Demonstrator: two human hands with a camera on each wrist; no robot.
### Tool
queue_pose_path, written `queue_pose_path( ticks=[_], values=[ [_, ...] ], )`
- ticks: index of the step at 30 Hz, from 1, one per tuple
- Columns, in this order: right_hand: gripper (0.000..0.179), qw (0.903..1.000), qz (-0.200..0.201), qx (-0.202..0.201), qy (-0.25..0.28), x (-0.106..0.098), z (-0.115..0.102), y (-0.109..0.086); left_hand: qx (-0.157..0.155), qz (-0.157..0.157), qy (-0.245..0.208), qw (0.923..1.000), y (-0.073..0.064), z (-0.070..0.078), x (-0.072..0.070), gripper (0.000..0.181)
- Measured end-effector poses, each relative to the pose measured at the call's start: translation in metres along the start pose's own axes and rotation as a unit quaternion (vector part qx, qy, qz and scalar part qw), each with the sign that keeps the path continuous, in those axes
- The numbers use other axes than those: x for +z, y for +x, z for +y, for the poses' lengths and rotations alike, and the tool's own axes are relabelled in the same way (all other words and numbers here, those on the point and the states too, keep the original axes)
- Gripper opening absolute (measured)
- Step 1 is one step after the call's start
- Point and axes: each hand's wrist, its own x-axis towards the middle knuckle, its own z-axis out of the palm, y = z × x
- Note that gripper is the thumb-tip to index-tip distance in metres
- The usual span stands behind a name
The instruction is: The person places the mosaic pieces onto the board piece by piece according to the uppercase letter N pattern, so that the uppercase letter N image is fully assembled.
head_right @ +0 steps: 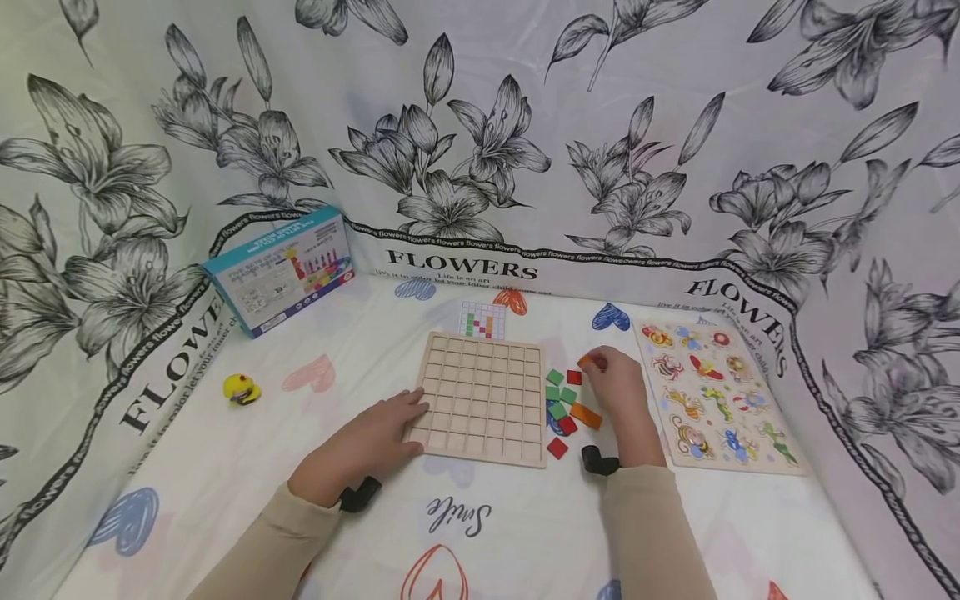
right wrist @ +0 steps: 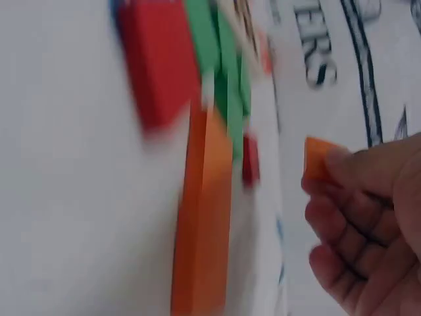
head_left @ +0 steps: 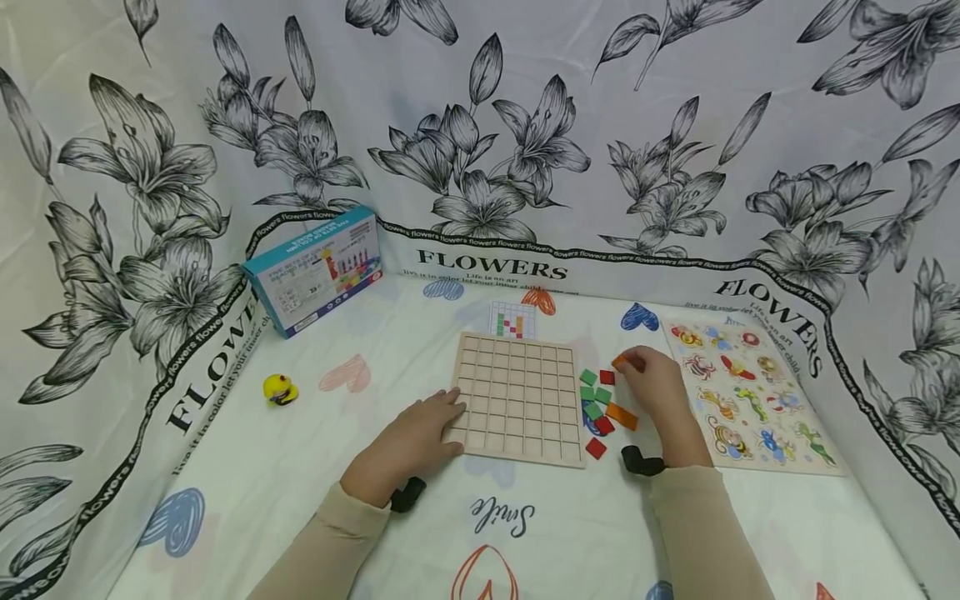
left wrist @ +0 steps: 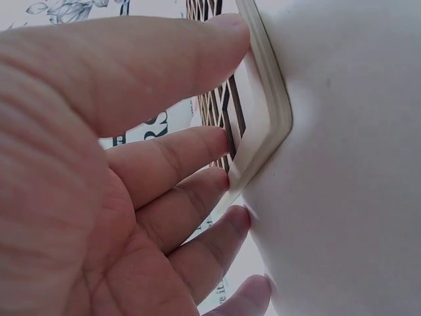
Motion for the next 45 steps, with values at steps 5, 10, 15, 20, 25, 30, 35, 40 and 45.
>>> queue_pose_path(
  ticks=[5,10,15,20,25,30,35,40,45],
  values=[
    [0.024,0.9951,-0.055,-0.078,0.027,0.034,-0.042,0.002,-0.003,0.003,-0.004,1.0,-0.001,0.001,-0.002,0.066],
    [0.02,0.9912,-0.077,-0.106,0.016,0.059,-0.067,0.009,0.002,0.006,-0.008,1.0,-0.001,0.003,-0.003,0.066],
    [0.017,0.9909,-0.084,-0.104,-0.014,0.069,-0.078,0.013,0.0,0.006,-0.006,1.0,-0.002,0.004,-0.003,0.066],
    [0.011,0.9907,-0.091,-0.099,-0.021,0.07,-0.081,0.01,0.001,0.006,-0.006,1.0,-0.002,0.004,0.0,0.066],
    [0.009,0.9896,-0.099,-0.101,-0.023,0.071,-0.081,0.005,0.001,0.006,-0.004,1.0,-0.001,0.002,0.001,0.067],
    [0.012,0.9888,-0.093,-0.114,-0.028,0.073,-0.079,0.003,0.001,0.006,0.001,1.0,0.0,0.001,0.001,0.066],
    [0.012,0.9877,-0.091,-0.121,-0.04,0.075,-0.079,0.004,0.002,0.006,0.0,1.0,0.0,0.001,0.0,0.066],
    [0.017,0.9877,-0.09,-0.121,-0.041,0.069,-0.08,0.001,0.0,0.006,-0.002,1.0,0.0,0.001,0.0,0.066],
    [0.03,0.9939,-0.055,-0.095,-0.004,0.041,-0.065,-0.012,0.0,0.002,-0.002,1.0,0.0,0.001,0.0,0.066]
  ],
)
